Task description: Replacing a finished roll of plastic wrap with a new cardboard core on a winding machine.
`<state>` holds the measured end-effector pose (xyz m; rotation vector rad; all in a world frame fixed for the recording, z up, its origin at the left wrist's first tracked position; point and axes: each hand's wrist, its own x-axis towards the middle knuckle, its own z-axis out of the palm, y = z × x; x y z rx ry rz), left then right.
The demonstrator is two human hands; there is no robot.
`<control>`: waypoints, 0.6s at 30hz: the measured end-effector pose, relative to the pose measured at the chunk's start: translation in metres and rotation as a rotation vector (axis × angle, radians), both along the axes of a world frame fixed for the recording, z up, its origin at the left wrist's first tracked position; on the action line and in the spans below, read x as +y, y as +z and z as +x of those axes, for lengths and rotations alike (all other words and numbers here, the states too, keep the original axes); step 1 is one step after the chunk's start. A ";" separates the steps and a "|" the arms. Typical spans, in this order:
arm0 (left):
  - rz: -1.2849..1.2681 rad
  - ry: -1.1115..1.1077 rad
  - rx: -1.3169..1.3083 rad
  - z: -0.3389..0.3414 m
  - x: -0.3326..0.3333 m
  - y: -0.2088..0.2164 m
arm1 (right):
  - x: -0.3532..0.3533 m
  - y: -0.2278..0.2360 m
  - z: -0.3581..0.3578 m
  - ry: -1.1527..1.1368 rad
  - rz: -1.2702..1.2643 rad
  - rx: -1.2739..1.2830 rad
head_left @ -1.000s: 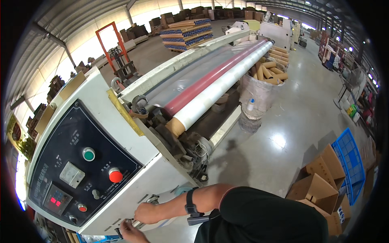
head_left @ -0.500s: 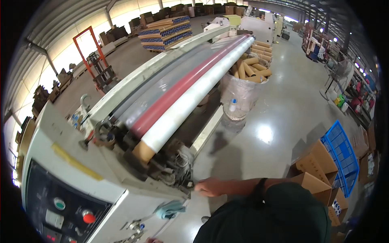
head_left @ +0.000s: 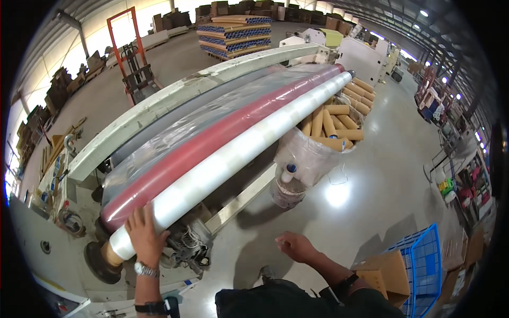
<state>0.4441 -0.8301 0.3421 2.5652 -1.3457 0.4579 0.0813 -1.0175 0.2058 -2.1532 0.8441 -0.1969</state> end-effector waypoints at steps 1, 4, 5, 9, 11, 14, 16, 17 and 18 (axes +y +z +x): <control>-0.013 0.012 -0.039 0.002 0.000 -0.001 | -0.027 0.008 0.007 0.026 -0.042 -0.041; 0.002 0.001 0.002 0.007 -0.015 0.008 | -0.099 0.059 0.042 0.019 -0.134 -0.245; 0.040 -0.043 0.084 0.016 -0.017 0.013 | -0.126 0.073 0.061 0.029 -0.215 -0.226; 0.129 -0.223 0.311 0.058 -0.022 0.021 | -0.204 0.137 0.137 0.215 -0.662 -0.335; 0.171 -0.221 0.359 0.066 -0.024 0.026 | -0.231 0.147 0.168 0.419 -0.951 -0.227; 0.179 -0.072 0.495 0.054 -0.035 0.032 | -0.277 0.136 0.195 0.571 -0.946 -0.091; 0.163 0.004 0.323 0.042 -0.050 0.033 | -0.295 0.138 0.193 0.641 -0.886 -0.060; 0.165 0.097 0.193 0.022 -0.058 0.036 | -0.297 0.137 0.197 0.656 -0.891 -0.077; 0.133 0.076 0.217 0.011 -0.056 0.024 | -0.299 0.137 0.201 0.667 -0.894 -0.093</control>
